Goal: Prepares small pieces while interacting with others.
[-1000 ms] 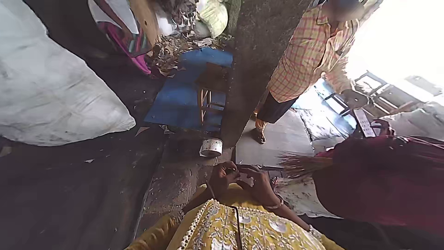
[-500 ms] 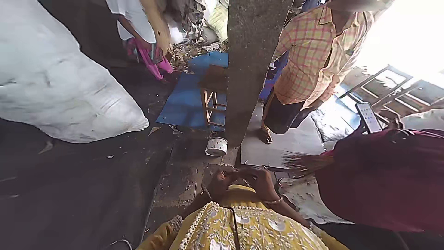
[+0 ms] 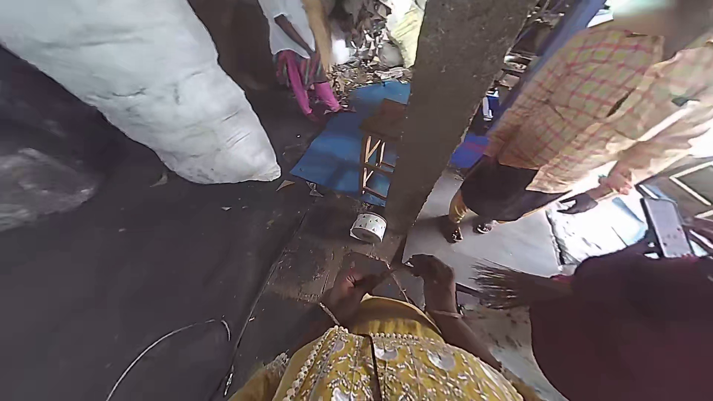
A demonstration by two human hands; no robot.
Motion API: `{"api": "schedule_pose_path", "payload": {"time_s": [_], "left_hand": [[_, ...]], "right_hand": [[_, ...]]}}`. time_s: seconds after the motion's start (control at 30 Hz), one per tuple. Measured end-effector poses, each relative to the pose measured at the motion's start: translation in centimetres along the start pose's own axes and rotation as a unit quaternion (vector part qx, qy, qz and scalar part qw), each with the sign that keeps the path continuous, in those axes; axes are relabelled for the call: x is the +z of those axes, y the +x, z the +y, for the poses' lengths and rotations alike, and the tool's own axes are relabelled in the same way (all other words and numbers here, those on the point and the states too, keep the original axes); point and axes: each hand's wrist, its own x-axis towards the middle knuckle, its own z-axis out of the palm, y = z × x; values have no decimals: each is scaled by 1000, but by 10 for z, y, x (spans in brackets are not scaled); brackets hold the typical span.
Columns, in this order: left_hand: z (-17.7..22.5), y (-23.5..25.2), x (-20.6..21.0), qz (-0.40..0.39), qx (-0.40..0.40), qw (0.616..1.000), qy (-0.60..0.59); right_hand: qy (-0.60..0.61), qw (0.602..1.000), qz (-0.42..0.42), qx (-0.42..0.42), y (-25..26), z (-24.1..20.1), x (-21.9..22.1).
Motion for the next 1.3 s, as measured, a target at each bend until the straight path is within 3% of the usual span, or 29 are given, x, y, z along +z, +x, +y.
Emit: {"api": "schedule_pose_path", "payload": {"time_s": [0.07,0.13,0.23,0.37,0.4,0.5,0.57,0.67,0.8,0.97,1.07,1.17,1.3], "left_hand": [[-3,-12,4,46,-1,998,-33],[-1,-26,8,86,-31,995,-39],[-9,-42,16,111,-27,993,-41],[-12,-51,32,104,-1,993,-58],[-12,-52,37,94,1,993,-69],[-7,-55,47,54,-30,995,-76],[-3,-55,51,37,-49,996,-66],[10,-47,60,28,-69,995,-68],[7,-32,69,68,-71,991,-91],[2,-11,59,88,-69,993,33],[0,-4,46,61,12,976,209],[7,1,38,22,127,928,350],[4,11,27,73,220,876,423]], "right_hand": [[-48,998,-44,-19,1,-2,-2],[-131,978,-83,-139,2,4,-8],[-211,914,-137,-318,-5,5,-8],[-242,831,-289,-410,-30,5,4],[-227,828,-327,-394,-33,6,6],[-141,883,-371,-251,-40,4,0],[-119,907,-347,-207,-43,6,-8],[-105,928,-295,-204,-43,14,-21],[-94,955,-227,-166,-44,18,-35],[-102,975,-176,-89,-44,13,-46],[-120,976,-158,-84,-44,13,-51],[-158,973,-145,-84,-44,8,-52],[-189,966,-127,-121,-44,0,-46]]}}
